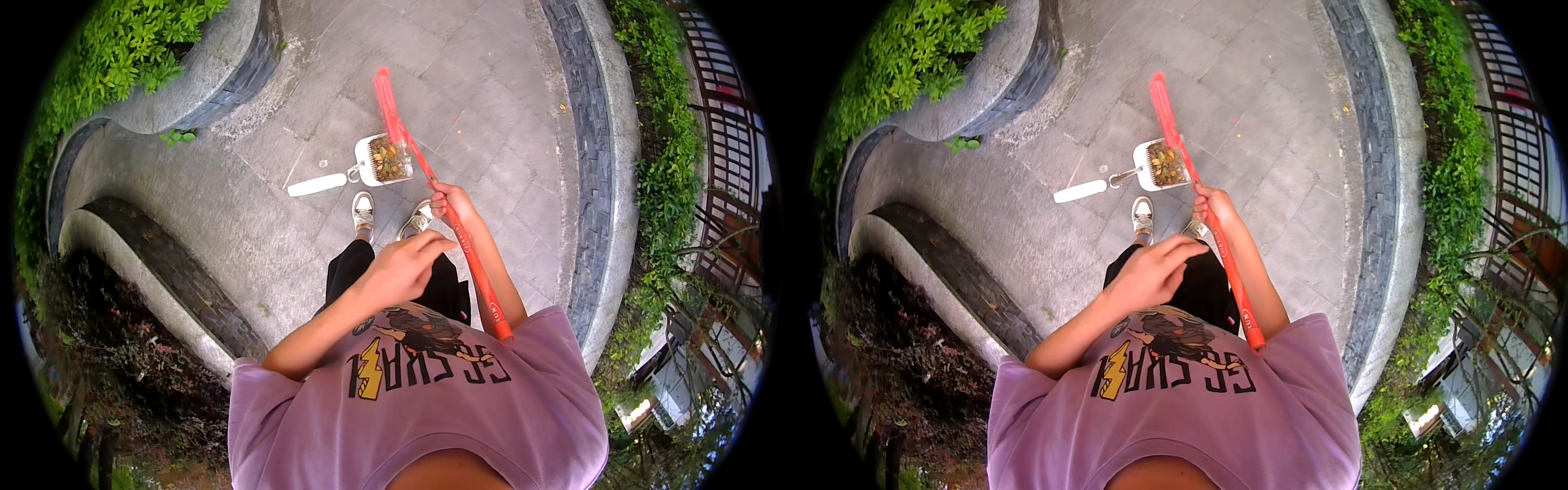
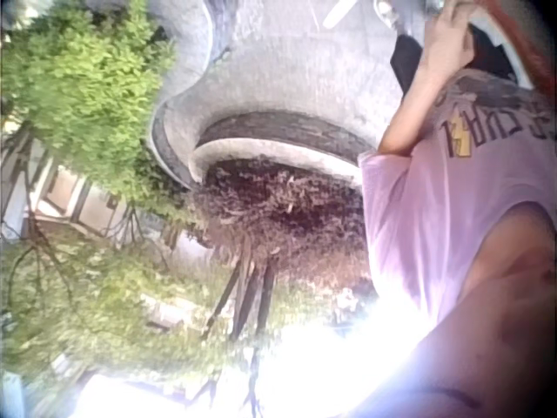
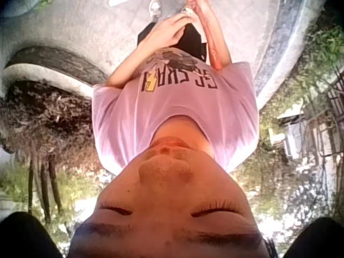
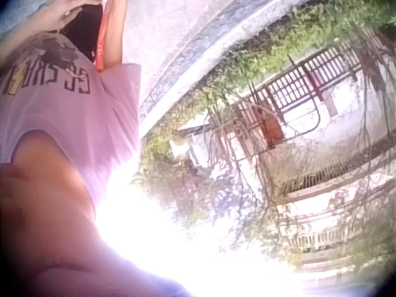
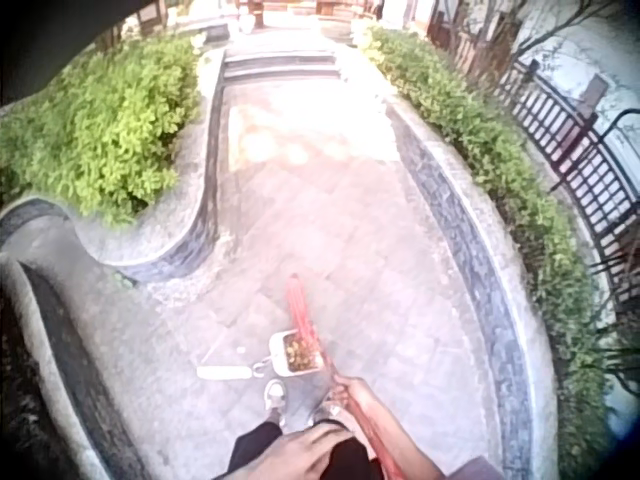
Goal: The person sweeps debris into a dustpan on a stone path and stairs using a broom.
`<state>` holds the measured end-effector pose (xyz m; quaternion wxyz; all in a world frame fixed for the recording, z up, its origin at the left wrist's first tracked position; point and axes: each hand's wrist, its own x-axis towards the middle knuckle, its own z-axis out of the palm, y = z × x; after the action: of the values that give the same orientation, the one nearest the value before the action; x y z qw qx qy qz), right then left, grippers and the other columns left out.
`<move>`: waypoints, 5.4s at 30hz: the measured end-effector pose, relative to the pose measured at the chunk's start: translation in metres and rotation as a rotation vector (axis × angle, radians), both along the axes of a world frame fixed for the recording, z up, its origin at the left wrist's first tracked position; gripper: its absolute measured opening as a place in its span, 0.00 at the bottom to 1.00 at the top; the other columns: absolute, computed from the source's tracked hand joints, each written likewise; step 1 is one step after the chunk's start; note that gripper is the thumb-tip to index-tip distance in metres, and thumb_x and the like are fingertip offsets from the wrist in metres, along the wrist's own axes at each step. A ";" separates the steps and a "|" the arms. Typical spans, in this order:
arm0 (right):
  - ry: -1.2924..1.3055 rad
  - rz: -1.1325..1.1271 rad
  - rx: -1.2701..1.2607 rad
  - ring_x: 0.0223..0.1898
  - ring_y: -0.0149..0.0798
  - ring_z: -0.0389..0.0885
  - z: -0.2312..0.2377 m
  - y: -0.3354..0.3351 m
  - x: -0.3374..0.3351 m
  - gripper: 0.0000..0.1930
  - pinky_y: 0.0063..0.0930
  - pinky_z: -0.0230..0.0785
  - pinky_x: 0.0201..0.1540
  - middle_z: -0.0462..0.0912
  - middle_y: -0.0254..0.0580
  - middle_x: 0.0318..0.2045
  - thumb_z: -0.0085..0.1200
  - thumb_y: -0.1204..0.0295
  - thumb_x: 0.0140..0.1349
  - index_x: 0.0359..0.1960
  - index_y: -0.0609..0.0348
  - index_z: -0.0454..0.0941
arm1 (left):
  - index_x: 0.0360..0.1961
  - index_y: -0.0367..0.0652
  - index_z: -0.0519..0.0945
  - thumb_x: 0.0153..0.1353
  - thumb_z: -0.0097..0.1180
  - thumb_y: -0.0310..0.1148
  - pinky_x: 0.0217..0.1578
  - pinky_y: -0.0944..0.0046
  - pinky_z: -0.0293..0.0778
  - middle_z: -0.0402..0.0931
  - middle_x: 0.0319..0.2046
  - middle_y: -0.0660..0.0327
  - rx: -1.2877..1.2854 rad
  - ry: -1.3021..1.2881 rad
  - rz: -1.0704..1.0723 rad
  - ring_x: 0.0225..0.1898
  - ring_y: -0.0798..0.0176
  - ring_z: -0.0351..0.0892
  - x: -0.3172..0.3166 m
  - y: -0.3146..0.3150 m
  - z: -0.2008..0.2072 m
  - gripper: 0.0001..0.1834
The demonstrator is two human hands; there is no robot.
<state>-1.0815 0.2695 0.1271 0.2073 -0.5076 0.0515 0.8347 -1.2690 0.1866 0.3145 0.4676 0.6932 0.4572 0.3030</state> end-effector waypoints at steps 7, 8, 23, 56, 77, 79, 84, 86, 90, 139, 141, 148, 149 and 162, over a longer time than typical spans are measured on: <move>-0.034 -0.002 0.001 0.13 0.19 0.57 0.030 -0.005 0.002 0.09 0.14 0.49 0.14 0.61 0.23 0.16 0.45 0.69 0.69 0.43 0.62 0.65 | 0.41 0.42 0.77 0.50 0.54 0.17 0.32 0.56 0.75 0.76 0.33 0.55 0.004 0.099 0.004 0.32 0.48 0.78 -0.028 -0.003 -0.007 0.16; -0.019 -0.015 -0.001 0.13 0.19 0.57 0.032 -0.006 0.004 0.09 0.14 0.49 0.13 0.61 0.23 0.16 0.45 0.69 0.69 0.43 0.63 0.65 | 0.40 0.42 0.78 0.51 0.54 0.17 0.32 0.56 0.75 0.76 0.32 0.54 0.018 0.093 -0.014 0.32 0.48 0.78 -0.031 -0.004 -0.005 0.15; 0.091 -0.325 -0.037 0.13 0.19 0.60 0.045 -0.054 0.056 0.08 0.12 0.52 0.14 0.62 0.24 0.15 0.45 0.71 0.68 0.38 0.63 0.66 | 0.43 0.42 0.78 0.49 0.61 0.22 0.40 0.58 0.74 0.77 0.38 0.54 0.119 0.435 0.467 0.39 0.53 0.78 -0.137 0.008 -0.042 0.17; -0.098 -0.102 -0.005 0.13 0.23 0.56 -0.046 -0.080 0.048 0.03 0.20 0.48 0.15 0.63 0.27 0.16 0.46 0.71 0.66 0.34 0.52 0.67 | 0.29 0.34 0.83 0.49 0.64 0.47 0.39 0.49 0.75 0.80 0.31 0.43 -0.506 0.886 -0.057 0.37 0.42 0.80 -0.111 0.086 -0.124 0.21; -0.265 -0.049 0.077 0.13 0.24 0.57 -0.025 -0.085 0.057 0.04 0.21 0.51 0.15 0.63 0.28 0.16 0.45 0.71 0.66 0.34 0.55 0.69 | 0.28 0.39 0.84 0.50 0.63 0.45 0.38 0.49 0.75 0.80 0.28 0.44 -0.378 0.867 0.022 0.36 0.41 0.80 -0.115 0.065 -0.123 0.18; -0.283 -0.032 0.101 0.13 0.22 0.56 -0.047 -0.076 0.050 0.03 0.19 0.49 0.15 0.61 0.26 0.16 0.45 0.71 0.66 0.39 0.52 0.68 | 0.28 0.38 0.84 0.50 0.62 0.43 0.38 0.48 0.75 0.79 0.28 0.42 -0.379 0.857 -0.001 0.36 0.41 0.79 -0.113 0.069 -0.127 0.16; -0.242 -0.043 0.061 0.13 0.22 0.57 -0.108 -0.060 0.037 0.01 0.19 0.50 0.16 0.60 0.24 0.15 0.45 0.71 0.66 0.36 0.51 0.68 | 0.28 0.37 0.83 0.50 0.62 0.41 0.37 0.49 0.75 0.79 0.28 0.42 -0.405 0.852 -0.011 0.35 0.41 0.79 -0.118 0.067 -0.136 0.16; -0.169 -0.118 -0.004 0.13 0.21 0.56 -0.126 -0.058 0.037 0.03 0.17 0.49 0.15 0.60 0.24 0.15 0.45 0.69 0.67 0.36 0.52 0.68 | 0.27 0.37 0.83 0.50 0.62 0.41 0.37 0.49 0.75 0.79 0.28 0.42 -0.407 0.870 0.008 0.35 0.41 0.80 -0.114 0.067 -0.133 0.15; -0.049 -0.139 -0.037 0.13 0.22 0.55 -0.120 -0.061 0.037 0.05 0.19 0.50 0.15 0.60 0.25 0.15 0.45 0.68 0.68 0.34 0.53 0.68 | 0.27 0.37 0.83 0.50 0.62 0.41 0.37 0.49 0.75 0.79 0.28 0.43 -0.396 0.880 0.020 0.35 0.42 0.80 -0.113 0.068 -0.132 0.15; -0.101 -0.119 0.122 0.10 0.28 0.59 0.021 0.122 0.136 0.10 0.25 0.55 0.15 0.63 0.31 0.11 0.45 0.77 0.60 0.20 0.54 0.61 | 0.14 0.37 0.73 0.50 0.68 0.40 0.12 0.62 0.60 0.70 0.11 0.63 -0.425 0.118 1.207 0.10 0.68 0.65 -0.081 0.122 -0.046 0.21; -0.076 -0.107 0.119 0.10 0.28 0.59 0.014 0.164 0.134 0.10 0.24 0.55 0.15 0.63 0.31 0.11 0.45 0.77 0.59 0.21 0.53 0.61 | 0.14 0.38 0.73 0.51 0.68 0.40 0.12 0.63 0.60 0.70 0.11 0.64 -0.415 0.117 1.202 0.10 0.69 0.65 -0.080 0.147 -0.060 0.21; 0.004 -0.084 0.119 0.12 0.19 0.61 0.033 0.302 0.079 0.10 0.15 0.54 0.16 0.64 0.23 0.14 0.44 0.77 0.63 0.24 0.52 0.61 | 0.16 0.40 0.75 0.53 0.68 0.39 0.15 0.65 0.59 0.70 0.13 0.68 -0.300 0.109 1.211 0.14 0.73 0.64 -0.135 0.258 -0.139 0.18; 0.011 -0.095 0.116 0.12 0.19 0.61 0.037 0.320 0.071 0.10 0.15 0.54 0.16 0.64 0.23 0.14 0.44 0.77 0.63 0.24 0.52 0.61 | 0.16 0.40 0.75 0.52 0.68 0.39 0.16 0.66 0.59 0.70 0.13 0.68 -0.306 0.115 1.204 0.14 0.73 0.64 -0.145 0.274 -0.143 0.18; -0.081 -0.079 0.177 0.12 0.19 0.62 0.032 0.597 -0.016 0.06 0.14 0.55 0.15 0.64 0.23 0.14 0.45 0.77 0.62 0.28 0.53 0.62 | 0.15 0.40 0.74 0.54 0.67 0.36 0.17 0.66 0.54 0.65 0.13 0.72 -0.162 0.030 1.189 0.16 0.76 0.59 -0.235 0.555 -0.161 0.17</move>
<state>-1.0972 0.8666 0.1592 0.2858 -0.5181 -0.0107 0.8061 -1.5039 0.7415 0.1535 0.2628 0.2850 0.7948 0.4670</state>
